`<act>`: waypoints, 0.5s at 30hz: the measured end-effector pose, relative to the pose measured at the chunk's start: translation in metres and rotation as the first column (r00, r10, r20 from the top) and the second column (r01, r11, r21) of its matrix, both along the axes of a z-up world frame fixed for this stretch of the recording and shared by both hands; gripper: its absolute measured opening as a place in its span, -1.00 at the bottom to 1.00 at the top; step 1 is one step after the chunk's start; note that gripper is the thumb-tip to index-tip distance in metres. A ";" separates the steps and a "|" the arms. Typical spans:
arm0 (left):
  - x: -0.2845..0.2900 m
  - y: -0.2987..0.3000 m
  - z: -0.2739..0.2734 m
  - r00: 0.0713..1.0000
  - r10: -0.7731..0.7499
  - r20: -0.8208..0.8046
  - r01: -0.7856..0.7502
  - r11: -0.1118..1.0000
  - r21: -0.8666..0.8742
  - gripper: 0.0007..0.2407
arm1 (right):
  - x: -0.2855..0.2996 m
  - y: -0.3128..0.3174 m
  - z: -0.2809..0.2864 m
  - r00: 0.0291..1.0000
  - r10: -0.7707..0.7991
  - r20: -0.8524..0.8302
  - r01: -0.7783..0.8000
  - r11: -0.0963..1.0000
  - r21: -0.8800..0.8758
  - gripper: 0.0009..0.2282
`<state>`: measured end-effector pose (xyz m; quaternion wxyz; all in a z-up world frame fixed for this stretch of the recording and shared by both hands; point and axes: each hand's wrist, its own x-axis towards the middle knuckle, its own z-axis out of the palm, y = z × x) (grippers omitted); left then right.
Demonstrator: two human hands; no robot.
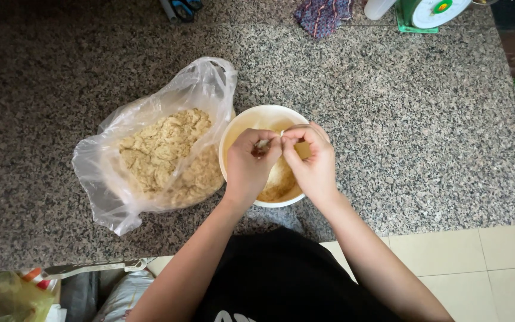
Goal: Transferring dough from a plastic bag into a bowl and breaking it into smaller pieces.
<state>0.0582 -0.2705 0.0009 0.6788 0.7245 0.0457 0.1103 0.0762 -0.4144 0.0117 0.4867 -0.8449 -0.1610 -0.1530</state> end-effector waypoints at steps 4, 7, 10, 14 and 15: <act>0.001 0.000 -0.004 1.000 0.008 0.018 -0.009 1.000 0.025 -0.89 | 0.000 0.000 0.000 0.999 -0.018 -0.029 0.018 1.000 0.009 -0.96; 0.001 0.000 0.000 1.000 0.010 -0.013 -0.009 0.999 0.045 -0.89 | 0.001 0.000 0.002 1.000 0.001 -0.007 -0.001 1.000 -0.023 -0.97; 0.001 0.000 0.001 1.000 0.010 0.001 -0.010 0.998 0.061 -0.90 | 0.001 0.000 0.001 1.000 -0.004 0.000 0.004 1.000 -0.028 -0.97; 0.002 -0.001 -0.001 1.000 0.020 0.005 -0.020 0.999 0.049 -0.90 | 0.001 0.001 0.001 1.000 -0.001 0.012 0.001 0.999 -0.040 -0.97; 0.003 -0.001 -0.002 1.000 0.023 0.001 -0.023 0.999 0.045 -0.90 | 0.000 0.001 0.002 1.000 -0.002 0.013 0.003 0.999 -0.048 -0.97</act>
